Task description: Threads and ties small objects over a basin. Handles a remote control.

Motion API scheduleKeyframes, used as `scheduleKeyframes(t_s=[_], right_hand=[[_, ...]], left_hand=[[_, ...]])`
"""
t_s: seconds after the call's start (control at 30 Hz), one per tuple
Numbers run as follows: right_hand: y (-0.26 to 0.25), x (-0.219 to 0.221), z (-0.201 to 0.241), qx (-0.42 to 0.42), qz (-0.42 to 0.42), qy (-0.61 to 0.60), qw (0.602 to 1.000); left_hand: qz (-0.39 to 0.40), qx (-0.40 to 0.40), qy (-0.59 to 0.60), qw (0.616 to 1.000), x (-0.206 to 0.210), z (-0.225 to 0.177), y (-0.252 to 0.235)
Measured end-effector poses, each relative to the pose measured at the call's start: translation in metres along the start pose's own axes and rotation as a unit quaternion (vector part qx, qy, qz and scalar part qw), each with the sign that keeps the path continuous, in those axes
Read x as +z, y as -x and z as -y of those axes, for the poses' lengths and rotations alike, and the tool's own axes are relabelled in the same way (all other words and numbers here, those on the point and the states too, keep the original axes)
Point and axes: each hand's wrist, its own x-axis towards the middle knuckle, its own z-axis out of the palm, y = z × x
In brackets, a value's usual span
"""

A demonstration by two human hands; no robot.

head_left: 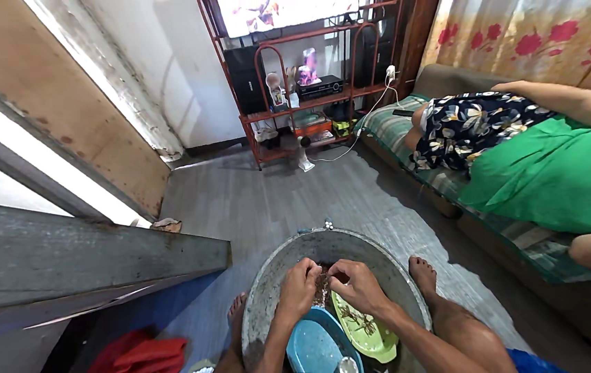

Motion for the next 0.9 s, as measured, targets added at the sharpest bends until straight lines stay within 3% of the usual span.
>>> scheduleKeyframes(t_s=[0.13,0.27,0.33,0.47,0.7,0.9], right_hand=[[0.0,-0.005,-0.003,0.055,-0.023,-0.068,0.996],[-0.003,-0.008,-0.005,0.132,-0.035,-0.222,0.965],[-0.004,-0.006,-0.004,0.152,-0.025,-0.287,0.945],[-0.003,-0.001,-0.005,0.152,-0.005,-0.325,0.933],[-0.006,-0.005,-0.005,0.14,-0.059,-0.228,0.962],[-0.007,-0.008,-0.003,0.183,-0.042,-0.362,0.913]], left_hand=[[-0.052,0.007,0.062,0.997,-0.003,0.005,-0.003],[0.055,0.03,0.264,0.962,0.002,-0.008,0.003],[0.045,0.028,0.294,0.954,0.015,-0.01,0.004],[-0.014,0.024,0.29,0.956,0.023,-0.01,0.003],[0.004,0.032,0.254,0.967,0.019,-0.015,0.008],[-0.025,0.099,0.224,0.969,0.022,-0.012,0.006]])
